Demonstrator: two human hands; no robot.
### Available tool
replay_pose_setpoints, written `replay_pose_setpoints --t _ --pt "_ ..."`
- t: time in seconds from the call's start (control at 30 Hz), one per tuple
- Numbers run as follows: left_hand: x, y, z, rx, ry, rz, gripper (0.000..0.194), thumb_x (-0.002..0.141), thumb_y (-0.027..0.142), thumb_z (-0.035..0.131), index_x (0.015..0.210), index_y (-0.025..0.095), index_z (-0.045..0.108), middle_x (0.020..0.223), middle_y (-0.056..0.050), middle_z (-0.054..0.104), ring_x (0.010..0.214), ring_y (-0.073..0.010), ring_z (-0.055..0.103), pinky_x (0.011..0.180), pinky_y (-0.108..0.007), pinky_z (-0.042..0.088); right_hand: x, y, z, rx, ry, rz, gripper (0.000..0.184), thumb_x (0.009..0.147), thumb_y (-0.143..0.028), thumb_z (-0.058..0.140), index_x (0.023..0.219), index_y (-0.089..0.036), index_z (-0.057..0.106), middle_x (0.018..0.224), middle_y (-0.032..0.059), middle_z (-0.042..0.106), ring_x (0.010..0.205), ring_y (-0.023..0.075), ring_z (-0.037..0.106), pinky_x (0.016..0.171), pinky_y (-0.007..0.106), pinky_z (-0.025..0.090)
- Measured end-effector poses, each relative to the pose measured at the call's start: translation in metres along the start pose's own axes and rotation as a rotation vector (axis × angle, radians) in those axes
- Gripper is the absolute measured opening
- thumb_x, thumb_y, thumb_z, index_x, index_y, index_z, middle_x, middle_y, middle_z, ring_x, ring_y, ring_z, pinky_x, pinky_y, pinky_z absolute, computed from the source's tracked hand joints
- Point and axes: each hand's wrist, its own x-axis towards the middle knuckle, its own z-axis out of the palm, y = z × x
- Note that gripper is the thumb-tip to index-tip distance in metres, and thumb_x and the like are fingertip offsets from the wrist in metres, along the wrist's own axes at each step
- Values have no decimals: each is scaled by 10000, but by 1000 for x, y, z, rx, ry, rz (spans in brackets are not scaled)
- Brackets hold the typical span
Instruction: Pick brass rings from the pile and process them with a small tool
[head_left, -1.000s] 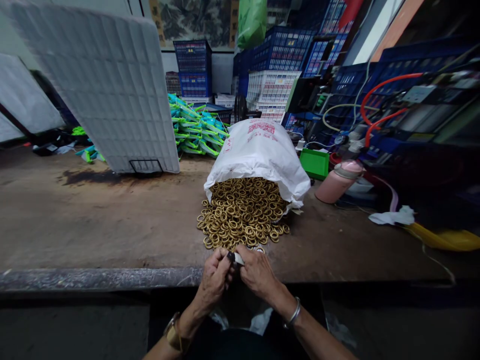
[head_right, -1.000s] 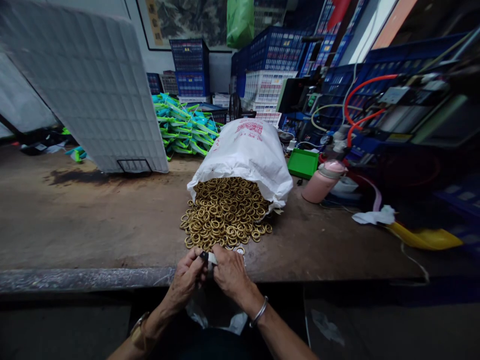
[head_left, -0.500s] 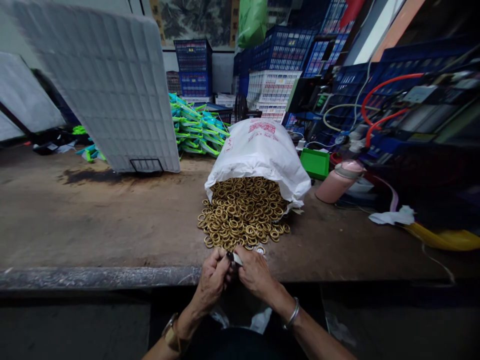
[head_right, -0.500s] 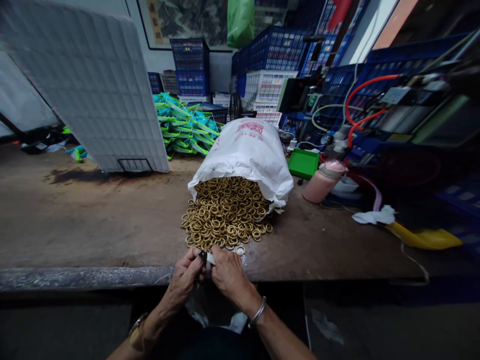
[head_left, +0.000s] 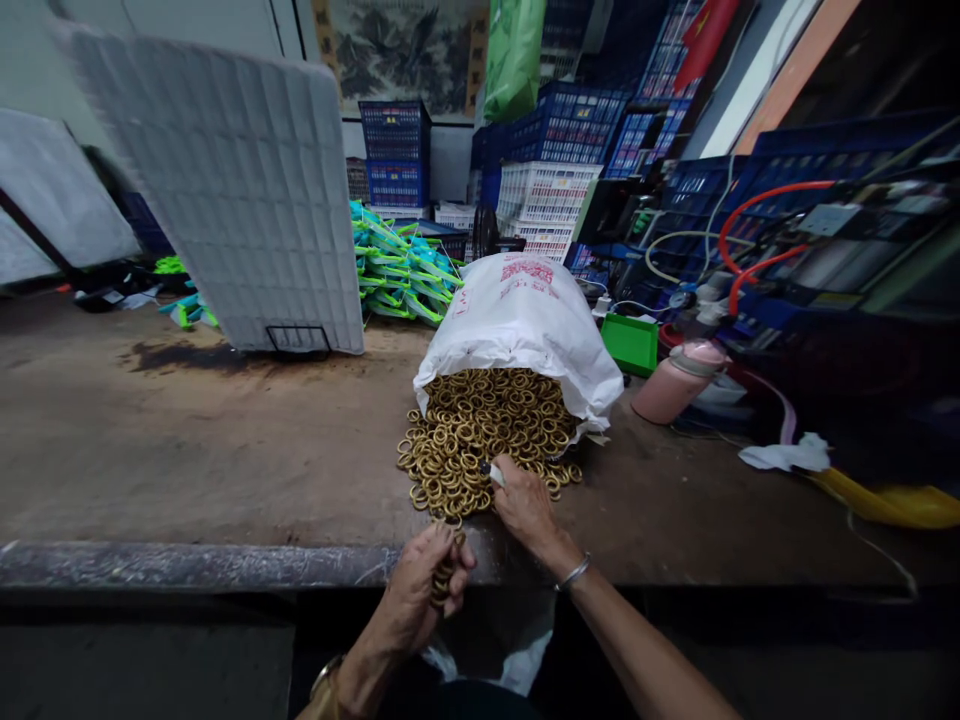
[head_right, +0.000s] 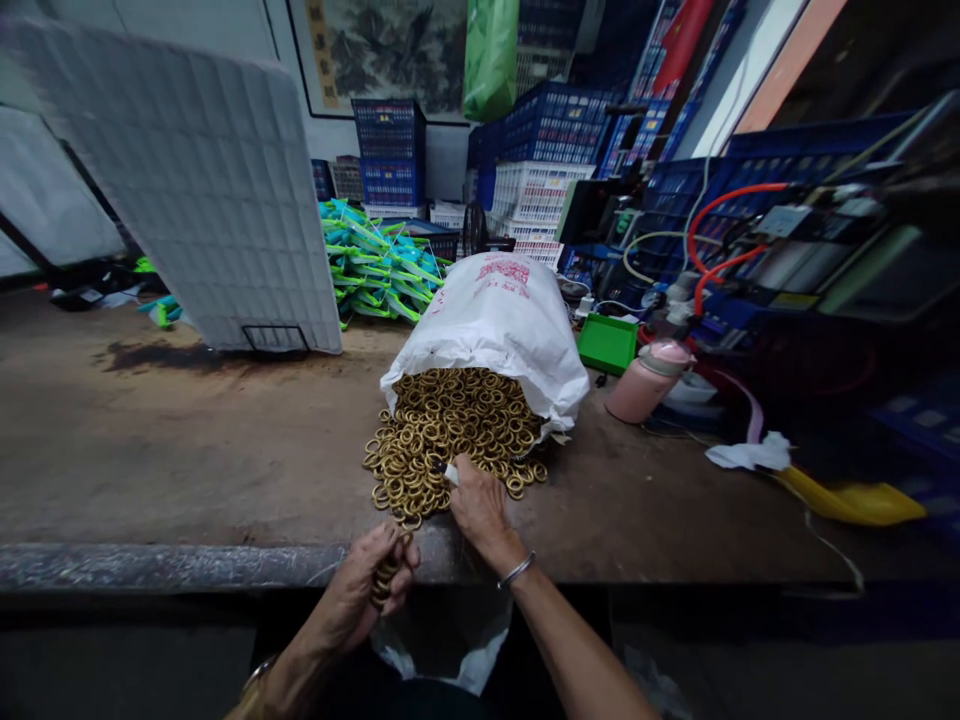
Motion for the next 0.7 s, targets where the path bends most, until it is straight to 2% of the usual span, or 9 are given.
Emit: replay_pose_setpoints --t 0.13,0.3,0.43,0.57,0.7 --pt "2 2 -5 -34 -4 16 255 750 405 544 732 158 486 685 2 539 415 -33 393 333 -143 252 16 -13 -3 -66 -25 -8 156 811 -180 423 928 -204 522 738 42 644 655 146 584 541 242 243" --pt "3 6 -11 -157 -23 -44 225 729 314 583 893 194 488 674 22 521 435 -42 420 351 -141 251 31 -23 7 -168 -99 -26 139 808 -180 424 896 -180 532 755 79 659 685 190 613 545 247 280" --pt "7 8 -17 -232 -20 -62 213 709 326 610 820 165 524 687 5 518 497 -53 467 359 -133 243 35 -22 10 -174 -110 -25 133 811 -198 433 899 -184 531 756 81 658 688 190 614 549 245 288" --pt "13 10 -20 -248 18 -45 219 667 301 660 714 145 513 701 -13 544 539 -69 500 340 -120 226 32 -15 5 -86 -80 -48 133 833 -275 426 847 -202 536 740 54 646 657 155 587 538 232 265" --pt "22 15 -18 -205 16 -22 229 665 299 661 683 131 506 661 -5 535 510 -53 475 335 -115 228 27 -3 3 104 -12 -80 184 834 -295 413 728 -204 533 626 -2 584 565 109 500 531 209 256"
